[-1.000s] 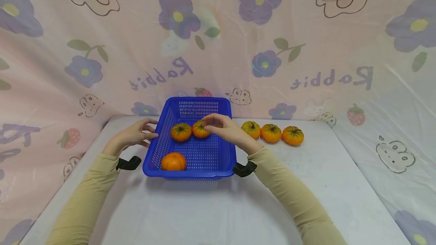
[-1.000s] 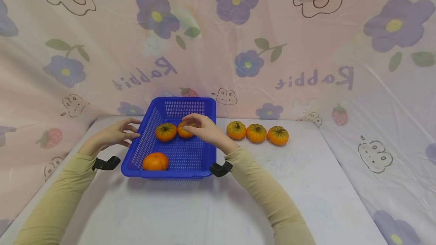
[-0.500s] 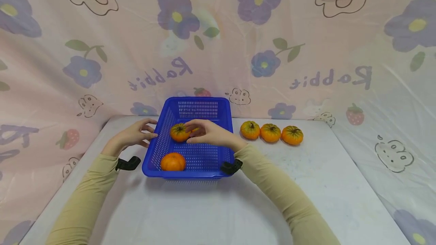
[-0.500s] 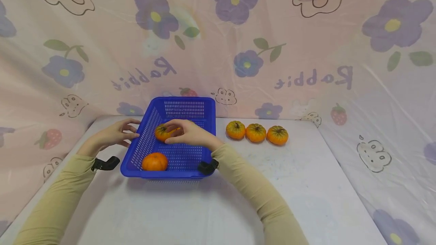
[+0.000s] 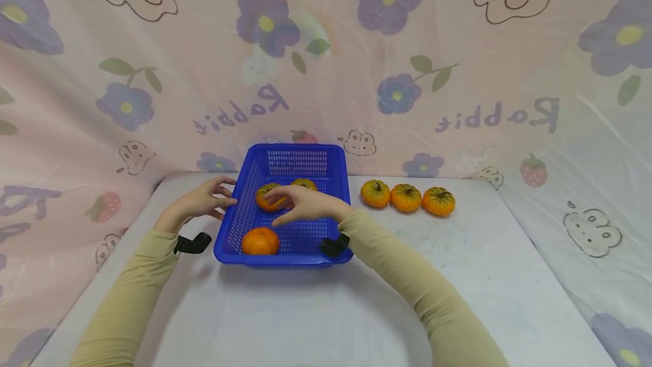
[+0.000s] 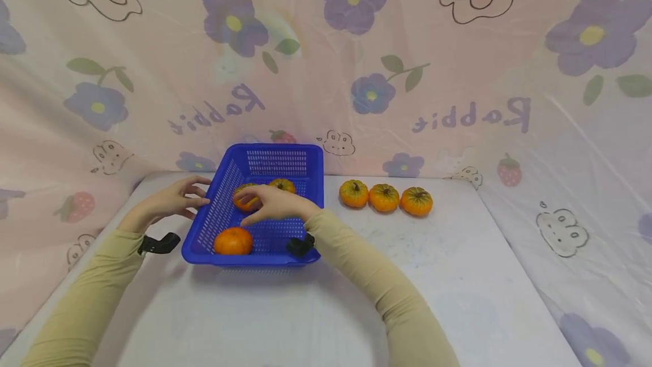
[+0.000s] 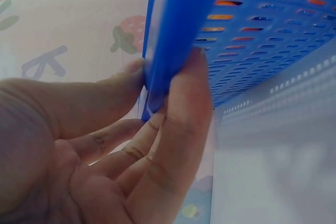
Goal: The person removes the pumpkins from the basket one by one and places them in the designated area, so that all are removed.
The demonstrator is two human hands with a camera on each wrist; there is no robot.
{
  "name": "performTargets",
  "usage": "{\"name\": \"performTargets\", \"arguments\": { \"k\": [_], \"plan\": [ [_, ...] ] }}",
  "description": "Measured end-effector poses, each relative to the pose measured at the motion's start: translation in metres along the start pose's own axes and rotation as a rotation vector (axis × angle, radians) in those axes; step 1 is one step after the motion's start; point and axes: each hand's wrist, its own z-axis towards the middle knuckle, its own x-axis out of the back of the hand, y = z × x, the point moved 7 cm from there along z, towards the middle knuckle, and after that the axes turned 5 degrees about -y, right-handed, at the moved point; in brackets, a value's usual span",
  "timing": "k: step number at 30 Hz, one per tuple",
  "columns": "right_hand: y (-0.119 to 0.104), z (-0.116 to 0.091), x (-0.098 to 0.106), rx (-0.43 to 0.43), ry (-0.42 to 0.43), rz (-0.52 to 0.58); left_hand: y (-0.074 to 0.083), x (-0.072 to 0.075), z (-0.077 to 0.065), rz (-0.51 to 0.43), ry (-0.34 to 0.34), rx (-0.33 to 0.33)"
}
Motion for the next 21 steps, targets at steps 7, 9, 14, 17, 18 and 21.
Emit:
{"name": "performTargets", "arguments": {
  "k": [7, 9, 14, 17, 18, 21],
  "plan": [
    [0.005, 0.009, -0.011, -0.048, -0.072, -0.017, -0.001, 0.0, 0.002, 0.011, 0.007, 0.013],
    [0.006, 0.011, -0.014, -0.064, -0.084, -0.022, -0.002, -0.001, 0.002, 0.012, 0.007, 0.017],
    [0.008, 0.013, -0.019, -0.107, -0.124, -0.046, -0.001, -0.002, 0.0, 0.017, 0.003, 0.007],
    [0.009, 0.015, -0.021, -0.129, -0.147, -0.056, 0.0, -0.002, 0.0, 0.021, 0.004, 0.005],
    [0.008, 0.016, -0.021, -0.134, -0.151, -0.057, 0.0, -0.002, 0.0, 0.024, 0.004, 0.005],
    [0.009, 0.018, -0.023, -0.147, -0.166, -0.053, 0.002, -0.001, 0.0, 0.026, 0.002, 0.005]
  ]
}}
